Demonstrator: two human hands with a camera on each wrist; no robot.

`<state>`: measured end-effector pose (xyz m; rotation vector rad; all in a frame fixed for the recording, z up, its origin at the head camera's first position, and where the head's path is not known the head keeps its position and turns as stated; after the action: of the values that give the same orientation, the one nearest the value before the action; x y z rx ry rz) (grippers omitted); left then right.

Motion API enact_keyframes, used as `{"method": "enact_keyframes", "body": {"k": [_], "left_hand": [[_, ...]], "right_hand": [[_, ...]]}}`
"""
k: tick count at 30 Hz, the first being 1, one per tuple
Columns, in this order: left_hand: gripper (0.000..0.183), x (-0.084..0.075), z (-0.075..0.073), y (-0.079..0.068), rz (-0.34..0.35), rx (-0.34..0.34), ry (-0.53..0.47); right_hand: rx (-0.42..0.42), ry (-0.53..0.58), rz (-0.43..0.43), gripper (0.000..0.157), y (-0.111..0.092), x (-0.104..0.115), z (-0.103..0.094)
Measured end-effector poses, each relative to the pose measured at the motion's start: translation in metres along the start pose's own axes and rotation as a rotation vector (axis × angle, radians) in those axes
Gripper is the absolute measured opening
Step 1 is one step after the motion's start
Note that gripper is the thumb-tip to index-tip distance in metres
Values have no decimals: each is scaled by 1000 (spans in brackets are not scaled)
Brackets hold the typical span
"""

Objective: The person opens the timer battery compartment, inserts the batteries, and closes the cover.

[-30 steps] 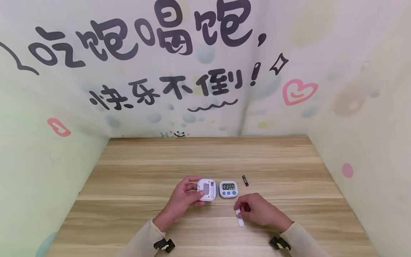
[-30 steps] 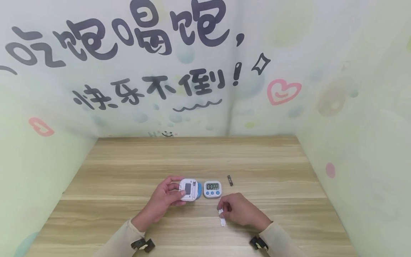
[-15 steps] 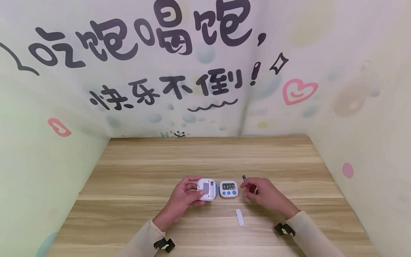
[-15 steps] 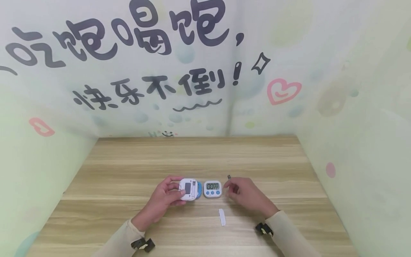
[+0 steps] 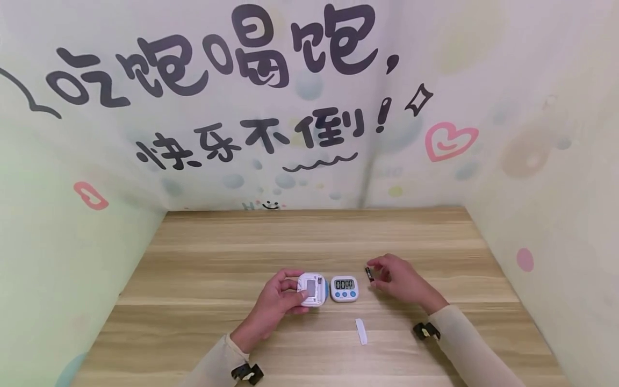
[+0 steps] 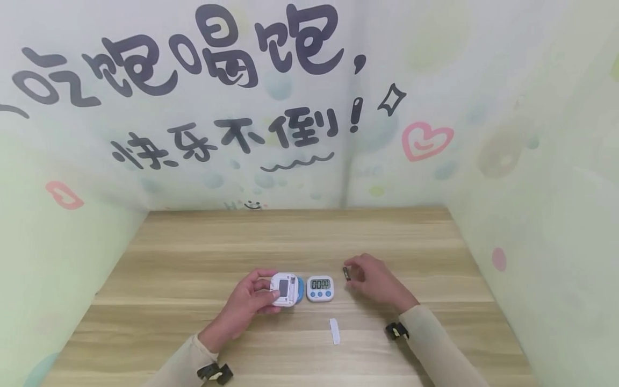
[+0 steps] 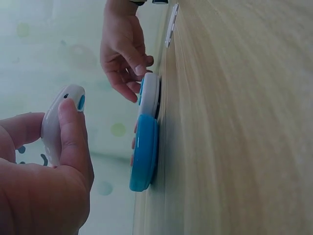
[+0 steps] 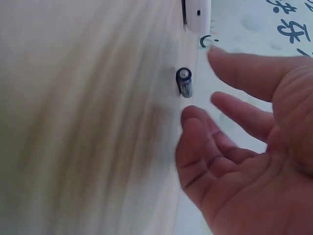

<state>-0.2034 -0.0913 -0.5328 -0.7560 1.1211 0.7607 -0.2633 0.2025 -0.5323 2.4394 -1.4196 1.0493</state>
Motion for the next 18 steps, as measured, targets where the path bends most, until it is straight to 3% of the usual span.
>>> {"method": "enact_keyframes", "body": {"k": [7, 12, 18], "left_hand": [[58, 0, -1, 1, -4, 12, 4], [58, 1, -2, 0, -9, 15, 6], [58, 1, -3, -3, -8, 10, 4]], "right_hand": [[121, -102, -22, 65, 10, 2, 2], [151, -124, 8, 57, 16, -1, 4], [126, -118, 11, 43, 19, -3, 7]]}}
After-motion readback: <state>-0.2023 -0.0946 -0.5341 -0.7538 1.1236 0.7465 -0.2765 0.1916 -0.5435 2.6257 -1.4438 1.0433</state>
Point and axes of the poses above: each hand's wrist, its own y-axis towards the middle knuckle, its own z-axis out of the palm, x = y × z, the point moved 8 cm from there along y, towards the middle knuckle, and after that the axes turned 14 degrees about x, right-handed, at the moved point
